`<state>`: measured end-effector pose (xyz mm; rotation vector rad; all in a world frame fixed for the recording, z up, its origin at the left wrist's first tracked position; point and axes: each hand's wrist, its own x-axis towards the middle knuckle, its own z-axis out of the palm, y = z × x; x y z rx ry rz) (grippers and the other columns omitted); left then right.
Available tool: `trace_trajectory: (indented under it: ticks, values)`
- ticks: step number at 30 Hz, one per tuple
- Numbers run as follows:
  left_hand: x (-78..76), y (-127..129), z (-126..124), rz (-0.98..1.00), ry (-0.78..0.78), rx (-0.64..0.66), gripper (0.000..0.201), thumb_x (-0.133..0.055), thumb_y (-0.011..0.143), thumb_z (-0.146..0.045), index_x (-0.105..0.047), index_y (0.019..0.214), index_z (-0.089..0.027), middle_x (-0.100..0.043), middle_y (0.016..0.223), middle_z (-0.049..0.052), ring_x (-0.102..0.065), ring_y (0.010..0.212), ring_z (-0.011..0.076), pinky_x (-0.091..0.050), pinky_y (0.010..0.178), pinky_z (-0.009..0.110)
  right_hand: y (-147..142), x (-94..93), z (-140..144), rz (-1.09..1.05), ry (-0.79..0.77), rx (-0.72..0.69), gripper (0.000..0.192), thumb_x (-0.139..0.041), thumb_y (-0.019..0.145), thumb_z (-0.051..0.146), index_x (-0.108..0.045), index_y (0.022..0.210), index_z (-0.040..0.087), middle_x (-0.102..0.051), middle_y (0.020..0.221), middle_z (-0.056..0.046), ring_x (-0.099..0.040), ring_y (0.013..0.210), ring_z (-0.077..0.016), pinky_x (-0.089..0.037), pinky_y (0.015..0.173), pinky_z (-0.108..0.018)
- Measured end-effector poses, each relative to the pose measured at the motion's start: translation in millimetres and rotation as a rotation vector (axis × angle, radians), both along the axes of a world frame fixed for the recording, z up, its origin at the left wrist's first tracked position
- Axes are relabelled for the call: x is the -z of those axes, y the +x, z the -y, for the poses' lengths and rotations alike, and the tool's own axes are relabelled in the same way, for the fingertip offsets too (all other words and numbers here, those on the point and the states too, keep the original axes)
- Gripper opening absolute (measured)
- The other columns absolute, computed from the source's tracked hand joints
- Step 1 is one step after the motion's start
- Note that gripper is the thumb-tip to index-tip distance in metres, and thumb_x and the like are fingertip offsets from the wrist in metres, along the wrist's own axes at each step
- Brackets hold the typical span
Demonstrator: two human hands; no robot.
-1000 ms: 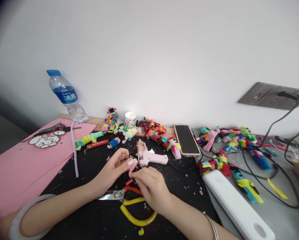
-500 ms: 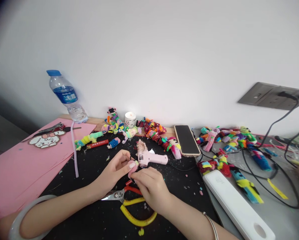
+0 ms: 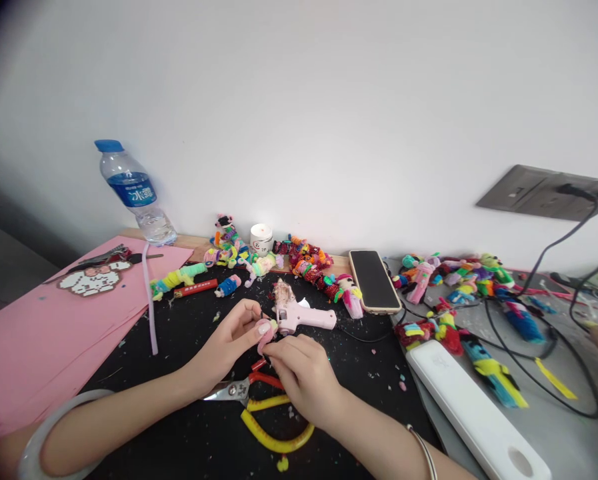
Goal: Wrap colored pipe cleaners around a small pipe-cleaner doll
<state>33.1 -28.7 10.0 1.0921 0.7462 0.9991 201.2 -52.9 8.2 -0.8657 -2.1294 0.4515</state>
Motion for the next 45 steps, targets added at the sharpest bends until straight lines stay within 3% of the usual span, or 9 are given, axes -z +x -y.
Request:
trace_trajectory:
  ticks: [8,14,19,30,36,45]
  values:
    - [2.6,-1.6,-1.7,0.024,-0.043,-0.005,0.017,-0.049,0.087,-0.033,-0.044,0.098,-0.021,-0.053,0.092,0.000,-0.053,0.089,0.0135,-0.044,0.086,0.034,3.3,-2.0,-1.4,-0.094,-0.093,0.091,0.021,-0.046,0.086,0.007,-0.062,0.095,0.018,-0.067,0.083,-0.004,-0.063,0.074,-0.0140,-0.049,0.068,-0.022]
    - [2.0,-4.8,-3.2,-0.039,0.047,-0.013,0.028,-0.055,0.084,-0.032,-0.045,0.108,-0.021,-0.054,0.095,0.002,-0.055,0.086,0.0147,-0.046,0.083,0.032,3.6,-1.4,-1.6,-0.139,-0.140,0.116,0.021,-0.047,0.086,0.008,-0.062,0.094,0.020,-0.067,0.084,-0.003,-0.063,0.074,-0.0145,-0.048,0.067,-0.022]
    - [1.7,-7.5,-3.2,-0.097,0.110,-0.012,0.027,-0.049,0.087,-0.034,-0.050,0.110,-0.020,-0.055,0.103,0.004,-0.056,0.090,0.0160,-0.046,0.082,0.031,5.5,-1.0,-2.0,-0.152,-0.162,0.148,0.017,-0.047,0.087,0.011,-0.062,0.091,0.019,-0.066,0.078,-0.002,-0.060,0.065,-0.0136,-0.047,0.062,-0.022]
    - [3.0,-8.4,-6.6,-0.121,0.069,-0.018,0.017,-0.057,0.082,-0.029,-0.052,0.095,-0.019,-0.059,0.092,0.001,-0.056,0.087,0.0137,-0.044,0.080,0.026,7.9,0.3,-4.7,-0.190,-0.282,0.190,0.018,-0.045,0.090,0.019,-0.061,0.083,0.018,-0.061,0.067,-0.001,-0.056,0.061,-0.0133,-0.044,0.058,-0.022]
    - [2.1,-7.9,-7.8,-0.063,0.039,-0.015,0.017,-0.061,0.079,-0.029,-0.052,0.088,-0.017,-0.060,0.086,0.000,-0.057,0.084,0.0138,-0.043,0.080,0.028,9.4,2.2,-6.2,-0.187,-0.331,0.216,0.021,-0.044,0.092,0.025,-0.063,0.089,0.018,-0.060,0.066,-0.002,-0.055,0.060,-0.0138,-0.041,0.052,-0.022]
    - [3.6,-8.4,-8.4,0.066,-0.110,0.047,0.028,-0.063,0.077,-0.027,-0.045,0.097,-0.019,-0.066,0.083,0.002,-0.062,0.078,0.0149,-0.047,0.081,0.036,9.9,1.8,-8.5,-0.185,-0.344,0.212,0.024,-0.042,0.093,0.029,-0.060,0.080,0.018,-0.055,0.060,0.000,-0.049,0.052,-0.0121,-0.038,0.048,-0.021]
